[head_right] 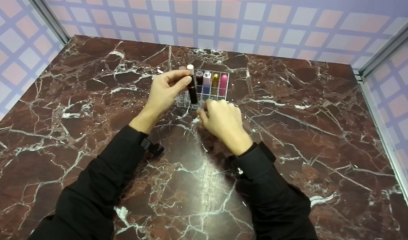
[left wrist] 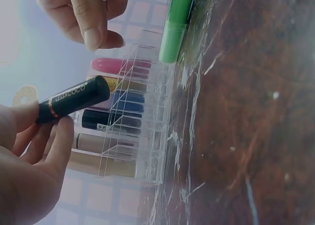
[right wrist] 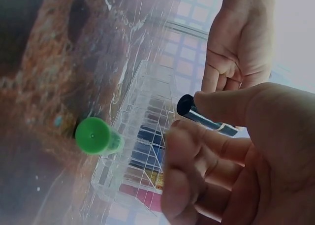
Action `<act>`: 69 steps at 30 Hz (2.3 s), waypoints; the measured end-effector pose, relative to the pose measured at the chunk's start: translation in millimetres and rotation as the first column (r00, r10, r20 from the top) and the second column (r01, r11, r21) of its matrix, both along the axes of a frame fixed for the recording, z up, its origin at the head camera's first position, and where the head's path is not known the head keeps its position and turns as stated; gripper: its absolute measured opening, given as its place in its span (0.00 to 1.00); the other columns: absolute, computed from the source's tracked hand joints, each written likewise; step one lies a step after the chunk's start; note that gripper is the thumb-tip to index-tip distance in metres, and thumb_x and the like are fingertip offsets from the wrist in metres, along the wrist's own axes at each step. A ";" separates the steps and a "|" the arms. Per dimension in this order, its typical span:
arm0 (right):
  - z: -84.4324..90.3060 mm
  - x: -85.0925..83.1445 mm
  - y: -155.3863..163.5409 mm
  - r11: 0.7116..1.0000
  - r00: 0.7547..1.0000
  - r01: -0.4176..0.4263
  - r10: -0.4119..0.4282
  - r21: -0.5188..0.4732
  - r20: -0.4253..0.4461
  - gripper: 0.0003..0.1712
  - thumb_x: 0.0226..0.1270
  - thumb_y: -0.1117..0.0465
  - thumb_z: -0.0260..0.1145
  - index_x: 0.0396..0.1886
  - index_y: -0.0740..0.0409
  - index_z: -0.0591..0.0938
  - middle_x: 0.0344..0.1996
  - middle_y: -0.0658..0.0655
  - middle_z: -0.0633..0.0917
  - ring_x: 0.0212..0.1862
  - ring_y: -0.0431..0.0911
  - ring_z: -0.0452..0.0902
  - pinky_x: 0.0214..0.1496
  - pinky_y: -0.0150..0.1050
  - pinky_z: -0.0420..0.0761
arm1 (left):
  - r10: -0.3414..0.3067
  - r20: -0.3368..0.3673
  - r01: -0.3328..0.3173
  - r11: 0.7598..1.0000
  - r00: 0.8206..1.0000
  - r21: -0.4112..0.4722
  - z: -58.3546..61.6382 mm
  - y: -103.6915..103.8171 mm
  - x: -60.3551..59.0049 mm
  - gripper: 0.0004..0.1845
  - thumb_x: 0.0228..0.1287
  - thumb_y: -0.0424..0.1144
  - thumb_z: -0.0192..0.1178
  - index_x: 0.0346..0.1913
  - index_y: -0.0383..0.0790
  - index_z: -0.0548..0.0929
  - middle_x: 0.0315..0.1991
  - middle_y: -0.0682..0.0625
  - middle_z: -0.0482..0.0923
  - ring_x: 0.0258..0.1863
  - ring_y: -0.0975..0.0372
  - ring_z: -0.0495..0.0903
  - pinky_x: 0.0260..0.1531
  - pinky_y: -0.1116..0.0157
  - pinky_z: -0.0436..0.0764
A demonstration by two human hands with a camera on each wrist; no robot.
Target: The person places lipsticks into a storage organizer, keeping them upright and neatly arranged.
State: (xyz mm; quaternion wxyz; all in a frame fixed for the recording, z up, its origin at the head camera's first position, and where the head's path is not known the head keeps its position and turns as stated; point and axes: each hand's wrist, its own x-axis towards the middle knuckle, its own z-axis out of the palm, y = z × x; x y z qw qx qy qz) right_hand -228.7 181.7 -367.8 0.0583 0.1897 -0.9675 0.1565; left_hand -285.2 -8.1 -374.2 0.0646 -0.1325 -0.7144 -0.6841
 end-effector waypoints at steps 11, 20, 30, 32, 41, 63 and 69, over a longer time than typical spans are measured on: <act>-0.6 -1.4 6.2 0.999 0.999 0.029 -0.028 0.025 -0.017 0.12 0.70 0.54 0.69 0.41 0.58 0.89 0.41 0.61 0.86 0.33 0.61 0.83 0.31 0.58 0.82 | 0.096 -0.138 -0.099 0.995 0.986 -0.011 1.1 -3.2 -2.0 0.15 0.68 0.34 0.67 0.55 0.31 0.84 0.48 0.44 0.87 0.42 0.61 0.84 0.47 0.68 0.82; 0.8 -3.0 8.4 0.997 0.998 0.055 -0.055 0.047 0.006 0.18 0.71 0.53 0.68 0.50 0.62 0.86 0.52 0.63 0.83 0.39 0.64 0.83 0.34 0.58 0.83 | 0.109 -0.305 -0.173 0.966 0.946 -0.191 2.2 -8.1 -2.2 0.17 0.71 0.36 0.64 0.58 0.31 0.83 0.54 0.43 0.84 0.51 0.63 0.83 0.53 0.73 0.77; -0.3 -3.2 10.6 0.993 0.997 0.076 -0.078 0.090 0.027 0.25 0.71 0.52 0.68 0.59 0.64 0.81 0.54 0.66 0.81 0.40 0.65 0.82 0.36 0.60 0.83 | 0.129 -0.364 -0.199 0.966 0.923 -0.164 -5.1 -11.6 -8.2 0.16 0.70 0.31 0.64 0.57 0.27 0.82 0.53 0.38 0.84 0.51 0.59 0.84 0.55 0.73 0.77; -0.7 -3.5 10.8 0.992 0.996 0.076 -0.080 0.097 0.032 0.25 0.71 0.52 0.68 0.59 0.64 0.81 0.53 0.66 0.81 0.40 0.65 0.82 0.36 0.61 0.83 | 0.133 -0.369 -0.204 0.966 0.920 -0.161 -7.0 -12.1 -9.5 0.16 0.70 0.31 0.64 0.56 0.27 0.82 0.53 0.38 0.84 0.51 0.59 0.84 0.55 0.72 0.78; -0.1 -3.8 11.3 0.990 0.995 0.082 -0.087 0.118 0.044 0.25 0.71 0.51 0.68 0.60 0.63 0.82 0.53 0.65 0.81 0.41 0.66 0.82 0.35 0.62 0.83 | 0.137 -0.345 -0.214 0.957 0.929 -0.196 -10.8 -13.3 -11.4 0.16 0.70 0.31 0.64 0.57 0.28 0.82 0.52 0.39 0.84 0.51 0.58 0.84 0.55 0.72 0.77; -1.8 -9.7 21.1 0.998 0.998 0.038 -0.035 0.055 -0.053 0.09 0.67 0.67 0.67 0.44 0.61 0.89 0.45 0.62 0.85 0.39 0.64 0.83 0.35 0.61 0.82 | 0.136 -0.319 -0.215 0.949 0.938 -0.230 -12.8 -14.6 -11.0 0.15 0.70 0.32 0.64 0.56 0.29 0.83 0.53 0.40 0.84 0.50 0.59 0.83 0.53 0.74 0.77; -10.5 -17.4 25.2 0.999 0.988 0.011 -0.006 0.034 -0.156 0.14 0.60 0.76 0.62 0.39 0.60 0.90 0.40 0.59 0.86 0.34 0.63 0.84 0.30 0.59 0.81 | 0.144 -0.328 -0.229 0.944 0.934 -0.237 -13.4 -15.7 -11.0 0.15 0.69 0.33 0.66 0.55 0.30 0.84 0.52 0.40 0.85 0.50 0.59 0.84 0.53 0.73 0.77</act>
